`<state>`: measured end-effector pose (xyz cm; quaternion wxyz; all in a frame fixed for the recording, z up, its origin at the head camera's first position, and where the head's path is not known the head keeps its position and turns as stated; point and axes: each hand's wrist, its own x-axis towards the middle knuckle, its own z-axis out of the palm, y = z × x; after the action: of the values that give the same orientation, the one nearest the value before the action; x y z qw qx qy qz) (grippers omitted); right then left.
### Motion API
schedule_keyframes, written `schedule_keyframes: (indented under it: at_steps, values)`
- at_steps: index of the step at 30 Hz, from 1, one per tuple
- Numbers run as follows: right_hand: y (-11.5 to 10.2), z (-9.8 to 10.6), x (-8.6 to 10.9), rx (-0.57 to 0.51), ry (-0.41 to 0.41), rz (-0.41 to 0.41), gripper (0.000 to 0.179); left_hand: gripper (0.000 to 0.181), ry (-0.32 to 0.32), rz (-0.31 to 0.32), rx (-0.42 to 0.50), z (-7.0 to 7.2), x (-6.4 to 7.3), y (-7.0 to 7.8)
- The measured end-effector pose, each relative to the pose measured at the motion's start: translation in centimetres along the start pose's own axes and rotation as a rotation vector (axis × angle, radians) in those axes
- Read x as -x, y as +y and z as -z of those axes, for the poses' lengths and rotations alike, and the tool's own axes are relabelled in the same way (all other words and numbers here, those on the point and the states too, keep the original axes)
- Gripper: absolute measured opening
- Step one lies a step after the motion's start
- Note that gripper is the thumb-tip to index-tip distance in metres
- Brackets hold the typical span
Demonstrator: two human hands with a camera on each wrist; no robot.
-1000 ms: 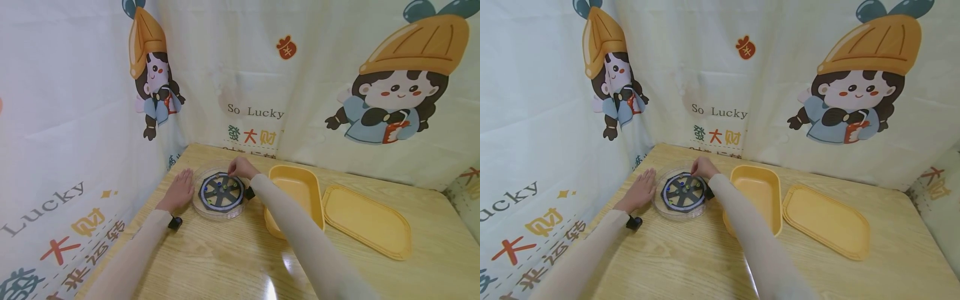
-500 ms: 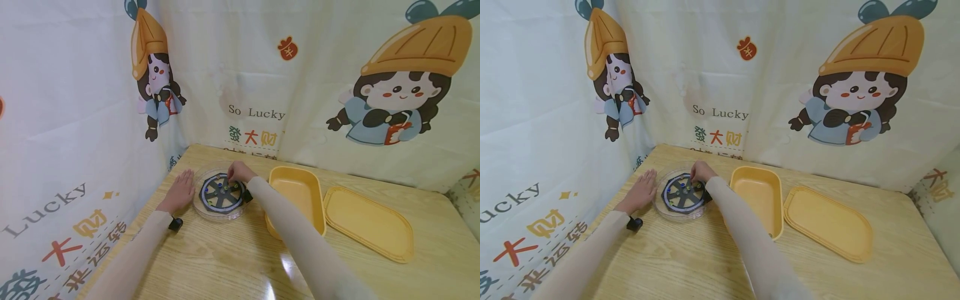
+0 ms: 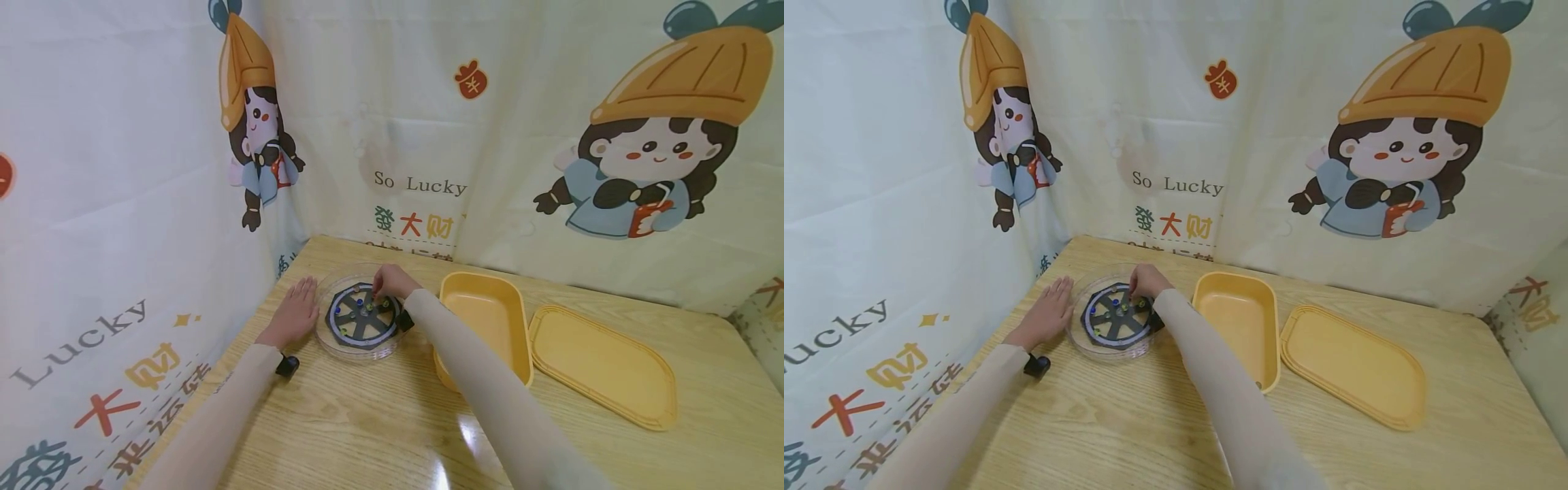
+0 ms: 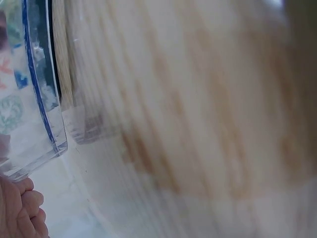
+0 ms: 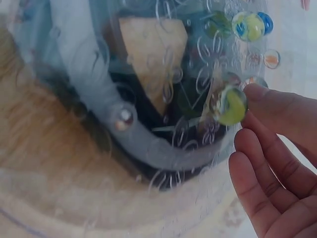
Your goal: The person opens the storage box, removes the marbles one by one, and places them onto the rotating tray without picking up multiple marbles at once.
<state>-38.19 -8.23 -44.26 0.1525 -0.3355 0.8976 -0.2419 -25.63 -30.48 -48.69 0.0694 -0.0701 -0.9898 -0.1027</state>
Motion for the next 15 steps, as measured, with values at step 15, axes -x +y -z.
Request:
schedule_keyframes:
  at_steps: [15]
  values:
    - [0.3, 2.3, 1.2, 0.084, 0.005, 0.027, 0.012, 0.059, -0.008, -0.008, -0.008, -0.3, -0.1, -0.4]
